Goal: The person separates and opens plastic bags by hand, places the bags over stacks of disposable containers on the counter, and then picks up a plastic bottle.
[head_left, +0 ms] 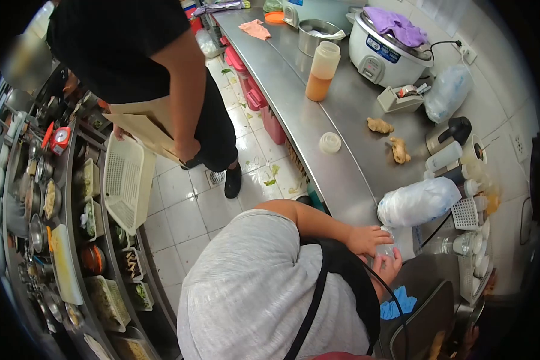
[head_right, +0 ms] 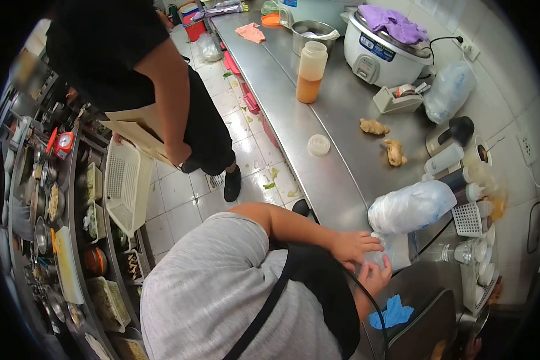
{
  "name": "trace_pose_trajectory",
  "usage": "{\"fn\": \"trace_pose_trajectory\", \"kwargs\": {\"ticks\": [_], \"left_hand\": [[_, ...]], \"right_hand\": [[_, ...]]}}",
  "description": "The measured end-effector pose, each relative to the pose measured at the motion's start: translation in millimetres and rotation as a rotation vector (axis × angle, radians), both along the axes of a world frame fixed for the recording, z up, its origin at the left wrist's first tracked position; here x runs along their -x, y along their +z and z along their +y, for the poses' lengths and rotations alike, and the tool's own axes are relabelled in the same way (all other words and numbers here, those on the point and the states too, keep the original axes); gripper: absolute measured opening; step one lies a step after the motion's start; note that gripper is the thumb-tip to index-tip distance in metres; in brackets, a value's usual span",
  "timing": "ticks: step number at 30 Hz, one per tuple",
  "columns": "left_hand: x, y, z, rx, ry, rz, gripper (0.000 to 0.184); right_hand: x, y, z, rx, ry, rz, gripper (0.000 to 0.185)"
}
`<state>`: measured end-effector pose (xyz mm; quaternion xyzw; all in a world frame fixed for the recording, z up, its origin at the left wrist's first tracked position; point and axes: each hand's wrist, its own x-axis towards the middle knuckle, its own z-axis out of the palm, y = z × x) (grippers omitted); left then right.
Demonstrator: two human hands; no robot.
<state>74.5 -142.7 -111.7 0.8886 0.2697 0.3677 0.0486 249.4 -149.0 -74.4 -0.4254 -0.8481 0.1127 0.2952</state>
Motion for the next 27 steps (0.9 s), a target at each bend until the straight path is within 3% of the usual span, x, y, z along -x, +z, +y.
{"fn": "trace_pose_trajectory", "kwargs": {"ticks": [4,7,10,14,16,17,20,23,27], "left_hand": [[-11.2,-12.4,6.5,0.105,0.186,-0.057,0.048],[-18.1,-28.4,13.5,0.146,0.297,-0.075,0.050],[-14.3,-19.6,9.5,0.197,0.318,0.092,0.049],[-17.2,-29.8,14.5,0.369,0.252,0.223,0.044],[-12.0,-15.0,7.6,0.323,0.269,0.235,0.041],[-8.4,-6.8,3.6,0.270,0.293,0.233,0.040],[-6.8,-6.2,3.0,0.272,0.298,0.220,0.039],[-7.1,-7.0,2.4,0.307,0.303,0.212,0.038],[-7.4,-2.2,2.4,0.299,0.326,0.240,0.038]], "right_hand": [[14.9,7.9,-5.5,-0.052,0.083,-0.035,0.012],[18.6,26.3,-9.5,-0.007,0.147,0.089,0.010],[12.6,43.8,-8.4,0.227,0.196,0.429,0.007],[-36.6,43.8,19.4,0.460,-0.010,0.986,0.010],[-46.9,61.2,31.2,0.408,-0.035,1.362,0.018],[-61.5,62.3,39.8,0.390,-0.102,1.436,0.029],[-89.8,83.9,42.2,0.488,-0.239,1.734,0.035],[-113.6,98.8,43.1,0.373,-0.383,1.884,0.041],[-137.7,108.6,35.7,0.237,-0.462,1.748,0.044]]}}
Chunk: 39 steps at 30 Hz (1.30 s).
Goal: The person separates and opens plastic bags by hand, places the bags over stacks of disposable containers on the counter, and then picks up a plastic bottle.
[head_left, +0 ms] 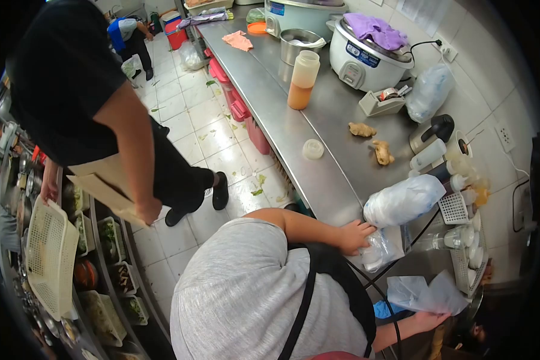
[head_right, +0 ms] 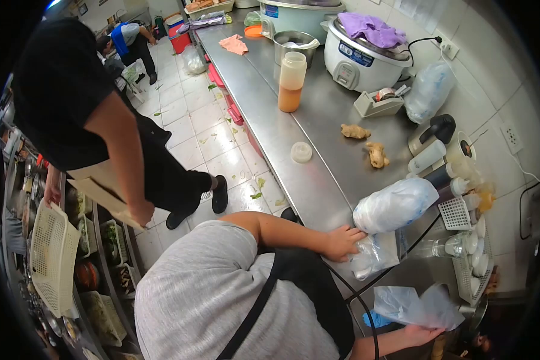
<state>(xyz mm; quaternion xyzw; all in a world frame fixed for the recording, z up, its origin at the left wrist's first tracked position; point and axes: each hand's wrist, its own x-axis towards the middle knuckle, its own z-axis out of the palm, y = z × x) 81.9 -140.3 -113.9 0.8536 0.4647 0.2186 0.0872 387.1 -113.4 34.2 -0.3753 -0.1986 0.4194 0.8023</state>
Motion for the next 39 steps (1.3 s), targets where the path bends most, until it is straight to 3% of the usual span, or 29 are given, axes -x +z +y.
{"fn": "trace_pose_trajectory", "kwargs": {"ticks": [3,4,6,7,9,11,13,14,18,21,23,27,29,31,33,36,39], "left_hand": [[-1.1,-0.5,0.1,-0.069,0.029,-0.066,0.035],[-1.4,2.4,-0.9,-0.098,0.033,-0.120,0.033],[-1.8,8.7,-1.9,-0.112,0.037,-0.177,0.031],[-1.6,12.6,-0.3,-0.098,0.038,-0.181,0.031],[-4.0,13.0,3.7,-0.125,0.029,-0.245,0.029],[-7.1,8.7,9.4,-0.209,0.015,-0.361,0.026],[-6.5,0.7,15.8,-0.219,-0.039,-0.376,0.025],[-5.1,-1.6,17.2,-0.223,-0.064,-0.380,0.024],[-0.4,8.8,10.9,-0.205,-0.136,-0.387,0.019],[-6.6,4.7,13.6,-0.264,-0.202,-0.469,0.021],[-6.5,11.6,11.4,-0.292,-0.202,-0.502,0.024],[-8.1,4.0,9.5,-0.184,-0.136,-0.446,0.028],[-5.3,-2.3,11.0,-0.132,-0.110,-0.397,0.031],[-4.2,-9.8,13.4,-0.096,-0.095,-0.382,0.034],[-4.9,-18.7,16.1,-0.058,-0.091,-0.406,0.036],[-4.7,5.2,11.9,-0.071,-0.213,-0.676,0.043],[-8.3,27.8,8.2,0.068,-0.199,-0.783,0.058]], "right_hand": [[-1.0,-9.5,-12.9,0.093,0.090,-0.558,0.039],[8.0,-11.9,-20.6,0.114,0.251,-0.978,0.036],[32.6,-22.8,-27.0,0.278,0.800,-1.079,0.042],[44.0,-59.1,-18.1,0.059,0.866,-1.321,0.042],[68.0,-108.1,-20.9,0.112,1.242,-1.330,0.053],[108.6,-102.7,-32.4,0.267,1.374,-1.493,0.061],[137.1,-88.2,-33.7,0.348,1.269,-1.683,0.068],[140.6,-86.6,-29.0,0.471,1.231,-1.628,0.070],[150.0,-96.9,-5.5,0.380,1.132,-1.619,0.060],[148.7,-147.9,14.2,0.080,1.033,-1.691,0.050],[152.3,-148.4,19.8,0.207,1.046,-1.716,0.051],[164.8,-133.9,13.6,0.224,0.961,-1.594,0.072],[161.2,-133.1,0.3,0.179,0.859,-1.748,0.071],[156.1,-121.5,-7.0,0.220,0.905,-1.792,0.068],[146.5,-106.3,-14.6,0.360,1.114,-1.711,0.064],[132.5,-106.6,-11.5,0.251,0.996,-1.601,0.051],[137.9,-91.9,-18.9,0.198,0.918,-1.426,0.045]]}}
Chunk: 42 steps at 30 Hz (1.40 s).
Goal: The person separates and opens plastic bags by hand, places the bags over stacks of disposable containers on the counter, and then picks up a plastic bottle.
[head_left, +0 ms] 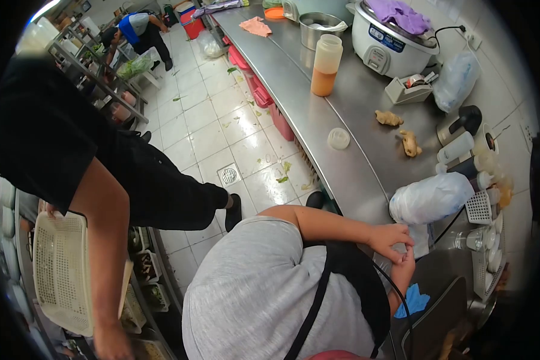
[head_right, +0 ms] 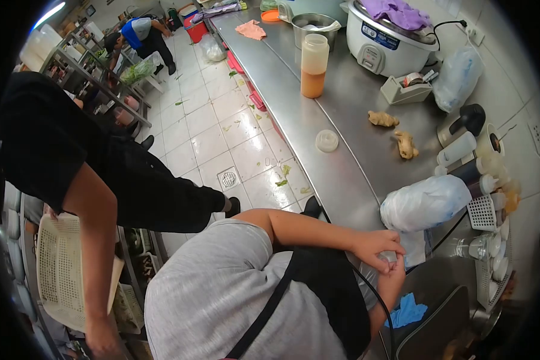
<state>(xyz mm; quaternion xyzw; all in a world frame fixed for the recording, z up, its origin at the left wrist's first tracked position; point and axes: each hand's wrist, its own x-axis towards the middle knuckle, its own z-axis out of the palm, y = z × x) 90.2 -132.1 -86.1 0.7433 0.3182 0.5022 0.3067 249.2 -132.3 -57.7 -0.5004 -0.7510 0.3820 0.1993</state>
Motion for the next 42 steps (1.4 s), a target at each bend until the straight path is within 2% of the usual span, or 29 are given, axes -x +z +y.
{"fn": "trace_pose_trajectory", "kwargs": {"ticks": [1,4,7,10,13,16,19,22,25,28,31,34,37,42], "left_hand": [[1.6,2.7,0.2,0.039,-0.032,0.005,0.070],[8.6,10.7,-5.1,0.093,0.026,0.017,0.075],[7.0,-5.7,-3.5,0.230,-0.088,-0.193,0.067],[12.8,-11.9,-2.4,0.431,-0.202,0.184,0.044],[2.7,-23.4,9.8,0.354,-0.136,0.067,0.023],[10.0,-20.7,24.5,0.325,-0.081,-0.095,0.017],[23.3,1.3,30.0,0.432,-0.052,-0.279,0.013],[34.6,12.9,29.6,0.477,-0.062,-0.330,0.011],[44.5,25.7,24.0,0.517,-0.022,-0.466,0.009],[57.9,27.2,26.0,0.553,0.055,-0.467,0.010],[67.7,36.8,17.4,0.554,-0.005,-0.579,0.011],[74.9,35.6,9.2,0.619,0.019,-0.561,0.011],[90.7,25.8,7.3,0.632,0.179,-0.219,0.009],[108.9,17.7,8.6,0.603,0.207,-0.360,0.010]], "right_hand": [[3.5,2.5,0.0,-0.011,-0.022,0.084,0.044],[9.6,0.3,3.4,0.017,-0.033,0.213,0.038],[6.2,-12.0,11.6,0.154,-0.017,0.338,0.042],[9.9,-12.9,11.5,0.276,-0.038,0.448,0.048],[24.9,-2.3,7.8,-0.014,-0.039,0.341,0.055],[25.0,26.2,3.7,0.071,-0.028,0.206,0.061],[5.2,5.4,12.4,-0.248,0.059,0.056,0.057],[-11.9,8.3,10.7,-0.078,0.000,-0.102,0.045],[-13.9,23.5,2.4,0.094,-0.137,0.103,0.033],[-36.4,17.0,9.0,0.010,-0.179,0.089,0.024],[-46.3,22.1,12.0,0.033,-0.281,0.190,0.016],[-49.5,15.9,14.5,-0.034,-0.334,0.347,0.011],[-44.6,22.4,15.9,-0.051,-0.382,0.347,0.008],[-47.9,23.7,19.8,-0.152,-0.347,0.331,0.005]]}}
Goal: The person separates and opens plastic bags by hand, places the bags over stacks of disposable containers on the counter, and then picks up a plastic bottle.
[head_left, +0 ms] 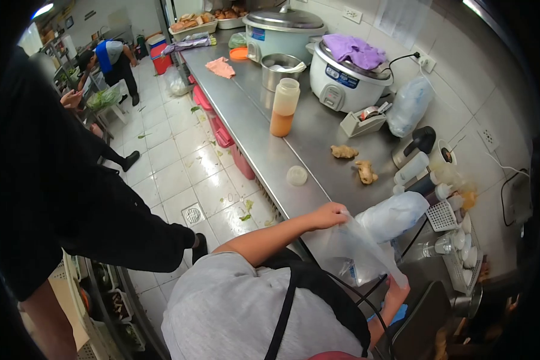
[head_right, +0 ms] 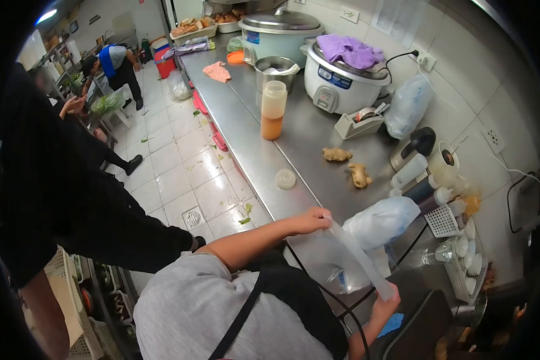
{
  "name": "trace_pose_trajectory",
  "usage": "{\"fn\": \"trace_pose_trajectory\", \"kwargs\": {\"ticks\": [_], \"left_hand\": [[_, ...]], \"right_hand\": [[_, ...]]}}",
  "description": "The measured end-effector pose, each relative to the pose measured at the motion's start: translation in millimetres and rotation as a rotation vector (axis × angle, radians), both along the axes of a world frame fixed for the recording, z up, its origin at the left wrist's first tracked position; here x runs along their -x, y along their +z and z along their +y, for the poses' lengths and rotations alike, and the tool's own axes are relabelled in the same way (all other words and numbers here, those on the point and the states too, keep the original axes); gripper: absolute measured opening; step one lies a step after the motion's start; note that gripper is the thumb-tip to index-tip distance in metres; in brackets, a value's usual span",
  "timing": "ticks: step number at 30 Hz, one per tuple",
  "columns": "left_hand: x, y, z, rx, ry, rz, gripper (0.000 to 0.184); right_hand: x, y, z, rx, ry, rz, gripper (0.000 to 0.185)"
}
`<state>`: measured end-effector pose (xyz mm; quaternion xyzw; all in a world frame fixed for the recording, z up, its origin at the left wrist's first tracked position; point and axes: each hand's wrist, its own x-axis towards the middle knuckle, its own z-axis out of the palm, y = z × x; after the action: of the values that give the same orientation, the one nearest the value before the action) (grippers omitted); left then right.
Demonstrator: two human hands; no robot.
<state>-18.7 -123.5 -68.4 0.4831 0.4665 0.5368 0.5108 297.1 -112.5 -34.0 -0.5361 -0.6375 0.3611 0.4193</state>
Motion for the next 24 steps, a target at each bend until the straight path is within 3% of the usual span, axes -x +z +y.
{"fn": "trace_pose_trajectory", "kwargs": {"ticks": [7,10,13,18,19,20,21,24], "left_hand": [[12.3,20.5,-3.4,0.035,0.031,-0.156,0.010],[19.1,26.1,-4.7,0.047,0.088,-0.170,0.012],[25.7,32.0,-4.7,0.051,0.156,-0.207,0.011],[38.3,47.7,-2.5,0.018,0.347,-0.250,0.009],[38.7,55.4,-3.4,-0.020,0.397,-0.140,0.009],[33.5,58.6,-2.5,-0.150,0.476,-0.181,0.010],[28.4,67.8,-5.1,-0.259,0.487,-0.166,0.012],[5.4,91.3,-13.1,-0.417,0.349,-0.040,0.021]], "right_hand": [[-2.8,-1.2,-8.0,-0.134,0.140,-0.159,0.008],[8.3,-2.1,-16.1,-0.037,-0.002,0.097,0.012],[18.3,1.1,-11.7,-0.014,-0.046,0.144,0.015],[24.3,3.7,19.6,-0.019,0.006,-0.095,0.012],[37.8,13.3,18.3,-0.055,0.025,0.031,0.015],[42.0,15.0,22.0,-0.109,0.031,-0.076,0.017],[45.7,7.5,27.3,-0.078,0.083,-0.014,0.018],[86.6,38.1,18.8,-0.111,0.202,0.119,0.018]]}}
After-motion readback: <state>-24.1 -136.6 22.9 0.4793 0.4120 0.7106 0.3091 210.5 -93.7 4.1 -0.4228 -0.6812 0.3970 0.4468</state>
